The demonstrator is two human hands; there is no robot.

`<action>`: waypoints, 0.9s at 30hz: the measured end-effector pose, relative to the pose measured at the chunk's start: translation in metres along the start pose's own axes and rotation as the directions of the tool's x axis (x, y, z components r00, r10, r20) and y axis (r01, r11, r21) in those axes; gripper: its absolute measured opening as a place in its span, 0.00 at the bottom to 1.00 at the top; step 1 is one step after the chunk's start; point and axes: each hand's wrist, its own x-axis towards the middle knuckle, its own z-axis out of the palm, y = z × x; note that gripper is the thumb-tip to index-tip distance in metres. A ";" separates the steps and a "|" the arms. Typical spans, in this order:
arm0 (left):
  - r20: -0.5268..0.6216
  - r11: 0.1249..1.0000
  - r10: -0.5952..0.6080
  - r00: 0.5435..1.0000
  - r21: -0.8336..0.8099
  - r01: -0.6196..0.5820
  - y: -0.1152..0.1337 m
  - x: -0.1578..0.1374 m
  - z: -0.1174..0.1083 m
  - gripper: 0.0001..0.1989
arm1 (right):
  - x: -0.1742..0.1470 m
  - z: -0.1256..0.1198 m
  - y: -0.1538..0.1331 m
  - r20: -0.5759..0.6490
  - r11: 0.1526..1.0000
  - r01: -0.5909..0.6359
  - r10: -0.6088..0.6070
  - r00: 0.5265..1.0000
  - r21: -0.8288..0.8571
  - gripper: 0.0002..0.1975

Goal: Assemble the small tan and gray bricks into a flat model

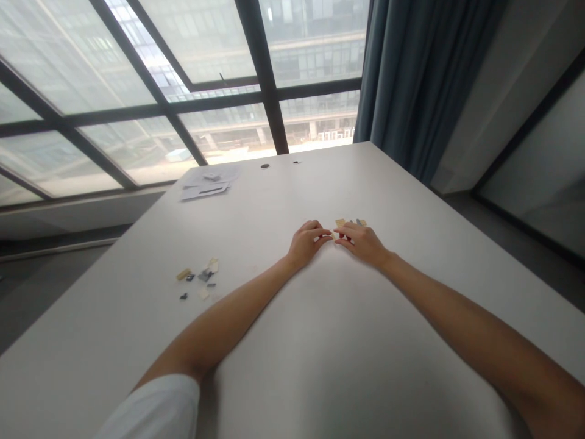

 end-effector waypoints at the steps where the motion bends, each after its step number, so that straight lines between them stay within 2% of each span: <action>1: -0.001 1.000 0.004 1.000 -0.001 -0.004 0.000 0.000 0.000 0.08 | 0.000 0.000 0.000 0.008 1.000 0.005 -0.005 1.000 0.011 0.13; 5: -0.003 1.000 0.021 1.000 -0.005 -0.021 -0.001 -0.001 0.001 0.08 | 0.000 -0.001 -0.001 0.037 0.998 0.039 -0.041 0.998 0.056 0.14; 15: -0.013 0.999 -0.026 1.000 -0.035 0.026 0.003 -0.001 -0.001 0.09 | 0.000 -0.001 0.000 0.024 0.995 0.060 -0.062 0.998 0.079 0.12; 27: 0.009 1.000 -0.022 1.000 -0.018 0.022 0.003 -0.001 0.000 0.07 | 0.000 0.000 0.001 0.000 0.999 0.007 -0.007 1.000 0.037 0.10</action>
